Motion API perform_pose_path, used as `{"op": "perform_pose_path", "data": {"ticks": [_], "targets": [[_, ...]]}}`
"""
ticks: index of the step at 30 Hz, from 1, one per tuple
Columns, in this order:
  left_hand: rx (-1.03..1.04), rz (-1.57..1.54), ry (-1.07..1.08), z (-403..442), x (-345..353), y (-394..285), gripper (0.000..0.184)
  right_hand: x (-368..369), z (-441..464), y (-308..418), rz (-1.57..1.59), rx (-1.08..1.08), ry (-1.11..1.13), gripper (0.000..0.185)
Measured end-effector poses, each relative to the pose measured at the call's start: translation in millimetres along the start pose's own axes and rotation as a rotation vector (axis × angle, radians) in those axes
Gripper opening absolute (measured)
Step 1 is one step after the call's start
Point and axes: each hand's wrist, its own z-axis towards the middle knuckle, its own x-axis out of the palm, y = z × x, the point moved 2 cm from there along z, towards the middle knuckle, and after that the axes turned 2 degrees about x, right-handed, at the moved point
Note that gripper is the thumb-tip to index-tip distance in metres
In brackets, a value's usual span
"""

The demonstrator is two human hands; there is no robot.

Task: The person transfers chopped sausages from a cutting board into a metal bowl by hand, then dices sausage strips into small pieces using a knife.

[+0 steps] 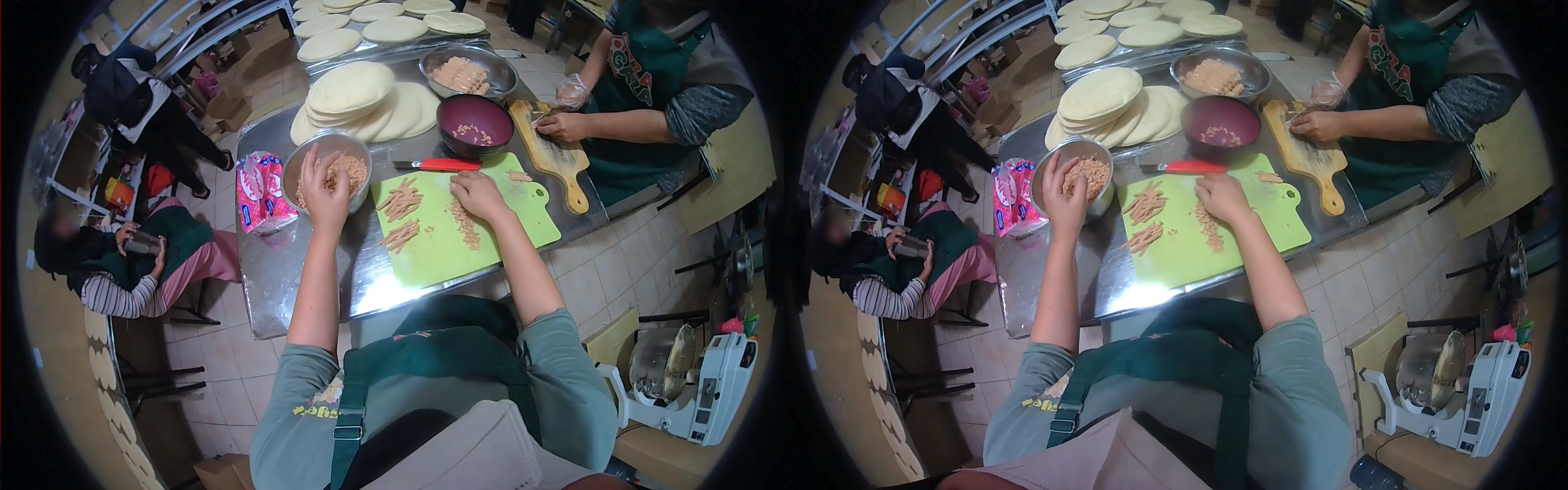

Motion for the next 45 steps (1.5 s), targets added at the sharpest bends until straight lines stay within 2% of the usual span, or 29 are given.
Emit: {"op": "perform_pose_path", "data": {"ticks": [3,5,6,8,10,12,15,16,17,19,20,21,23,24,28,30,31,34,36,37,39,40,42,43,45], "targets": [[0.018,0.012,-0.025,1,0,-6,0.024,3,-18,-7,0.168,-0.062,-0.013,0.030],[0.155,0.086,-0.099,-2,0,-17,0.021,-12,-35,5,0.270,-0.064,0.179,0.031],[0.153,0.085,-0.098,-5,0,-25,0.021,-25,-42,13,0.310,-0.046,0.197,0.031],[0.337,-0.035,-0.029,-18,7,-52,0.018,-33,-48,6,0.315,-0.031,0.124,0.031],[0.366,-0.200,0.192,-47,21,-71,0.015,-36,-52,-8,0.323,-0.013,0.047,0.031],[0.481,-0.234,0.429,-86,40,-78,0.015,-28,-49,-30,0.252,0.098,-0.020,0.036],[0.473,-0.249,0.652,-129,55,-85,0.016,-1,-51,-40,0.086,-0.003,0.013,0.043],[0.440,-0.250,0.668,-137,56,-86,0.016,-6,-54,-30,0.204,0.051,0.129,0.050],[0.406,-0.252,0.685,-143,57,-85,0.016,-14,-58,-19,0.204,0.051,0.130,0.050],[0.361,-0.248,0.694,-146,57,-84,0.015,-27,-71,1,0.478,0.049,0.231,0.055],[0.322,-0.241,0.699,-146,57,-82,0.015,-32,-76,6,0.484,0.056,0.251,0.067],[0.319,-0.241,0.696,-146,58,-80,0.015,-37,-82,10,0.483,0.054,0.254,0.067],[0.302,-0.254,0.728,-149,60,-77,0.014,-44,-97,13,0.052,0.071,0.212,0.079],[0.297,-0.254,0.728,-149,59,-78,0.014,-39,-103,10,-0.053,0.139,0.253,0.089],[0.285,-0.265,0.679,-149,59,-78,0.011,-15,-107,12,-0.144,0.228,0.217,0.093],[0.272,-0.265,0.683,-150,59,-76,0.011,-4,-95,10,-0.074,0.185,0.049,0.093],[0.272,-0.257,0.689,-151,60,-75,0.010,2,-86,11,-0.075,0.185,0.050,0.093],[0.271,-0.250,0.695,-151,60,-75,0.010,17,-51,16,0.067,0.117,0.004,0.087],[0.265,-0.247,0.696,-152,60,-75,0.010,27,-33,21,0.129,0.033,-0.014,0.069],[0.264,-0.243,0.696,-152,60,-75,0.010,30,-29,20,0.128,0.029,-0.013,0.069],[0.261,-0.236,0.693,-152,60,-75,0.010,36,-25,24,0.166,-0.126,0.011,0.047],[0.256,-0.237,0.697,-153,59,-76,0.010,36,-27,25,0.168,-0.129,0.013,0.047],[0.250,-0.238,0.698,-152,59,-76,0.010,32,-36,25,0.303,-0.221,0.047,0.029],[0.246,-0.242,0.699,-153,59,-75,0.010,31,-42,24,0.303,-0.222,0.049,0.029],[0.240,-0.245,0.697,-152,60,-75,0.010,23,-52,26,0.121,-0.286,-0.115,0.018]]}}
